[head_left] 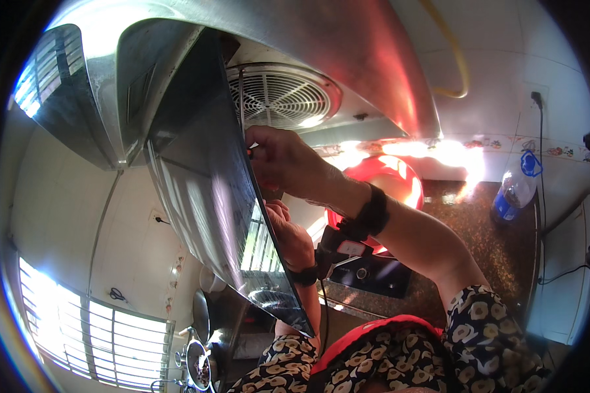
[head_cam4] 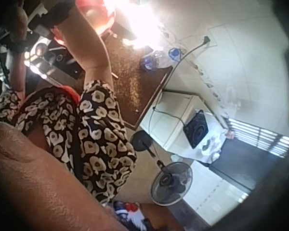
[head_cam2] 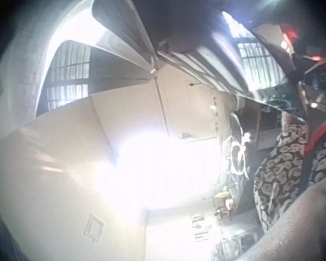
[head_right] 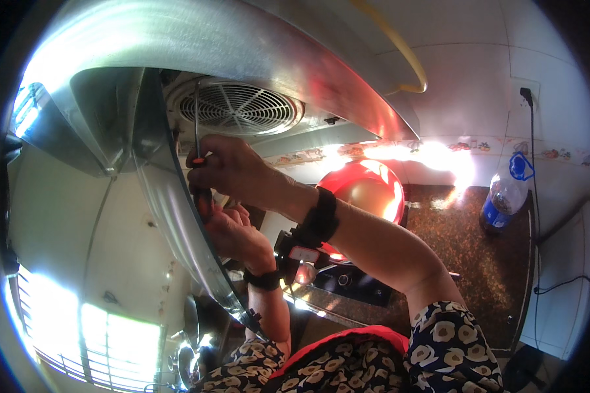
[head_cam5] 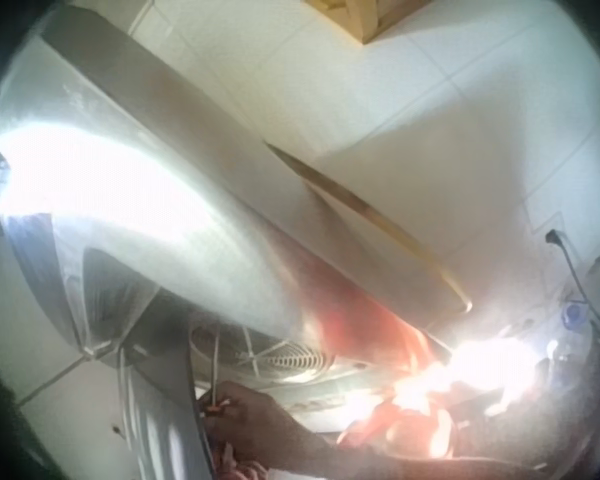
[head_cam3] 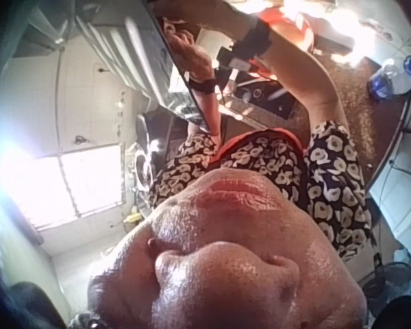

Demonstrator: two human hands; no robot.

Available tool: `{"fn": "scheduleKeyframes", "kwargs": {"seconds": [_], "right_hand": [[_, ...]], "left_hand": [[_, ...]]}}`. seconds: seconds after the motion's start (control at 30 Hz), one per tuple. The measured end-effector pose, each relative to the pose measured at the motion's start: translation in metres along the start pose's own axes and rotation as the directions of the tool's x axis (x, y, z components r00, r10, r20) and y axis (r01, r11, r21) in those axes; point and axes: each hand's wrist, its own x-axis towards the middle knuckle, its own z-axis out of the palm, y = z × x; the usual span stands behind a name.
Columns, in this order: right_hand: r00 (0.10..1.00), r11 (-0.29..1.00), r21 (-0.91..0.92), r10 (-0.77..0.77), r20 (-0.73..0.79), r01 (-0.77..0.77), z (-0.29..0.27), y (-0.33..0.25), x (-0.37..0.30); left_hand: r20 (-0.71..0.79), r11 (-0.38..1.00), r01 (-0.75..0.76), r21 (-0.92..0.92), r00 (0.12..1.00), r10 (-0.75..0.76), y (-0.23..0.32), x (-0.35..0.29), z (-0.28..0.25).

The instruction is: The person uses a screwdriver to remove screws from the underside of a kitchen range hood. They work on multiple screw locations, unscrewing each one and setting the screwdriver down briefly before continuing.

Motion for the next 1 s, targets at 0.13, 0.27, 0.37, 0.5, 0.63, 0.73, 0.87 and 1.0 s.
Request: {"fn": "scheduleKeyframes", "kwargs": {"seconds": [0.13,0.27,0.37,0.5,0.63,0.73,0.87,1.0], "right_hand": [[0.993,0.988,-0.139,-0.08,-0.082,0.068,0.005,0.001,0.002],[0.961,0.939,-0.302,-0.223,-0.162,0.167,0.011,0.007,0.011],[0.956,0.929,-0.328,-0.239,-0.173,0.173,0.011,0.009,0.012],[0.953,0.896,-0.419,-0.244,-0.18,0.15,0.008,0.008,0.011],[0.96,0.933,-0.333,-0.208,-0.189,0.137,0.011,0.008,0.013],[0.956,0.917,-0.379,-0.212,-0.203,0.123,0.012,0.007,0.013],[0.946,0.829,-0.55,-0.247,-0.208,0.095,0.01,0.002,0.007],[0.971,0.906,-0.412,-0.177,-0.16,0.098,0.008,-0.001,0.002]], "left_hand": [[-0.02,0.984,0.13,-0.121,0.991,-0.133,0.022,-0.002,0.001],[-0.126,0.934,0.236,-0.268,0.953,-0.277,0.035,-0.006,0.014],[-0.117,0.913,0.252,-0.321,0.946,-0.302,0.035,-0.005,0.014],[0.011,0.873,0.256,-0.416,0.961,-0.277,0.03,0.001,0.007],[0.055,0.884,0.281,-0.374,0.958,-0.281,0.032,0.001,0.004],[0.04,0.896,0.288,-0.339,0.956,-0.292,0.033,-0.002,0.008],[-0.003,0.959,0.234,-0.161,0.971,-0.238,0.03,-0.004,0.01],[-0.058,0.979,0.189,-0.074,0.98,-0.193,0.029,-0.003,0.009]]}}
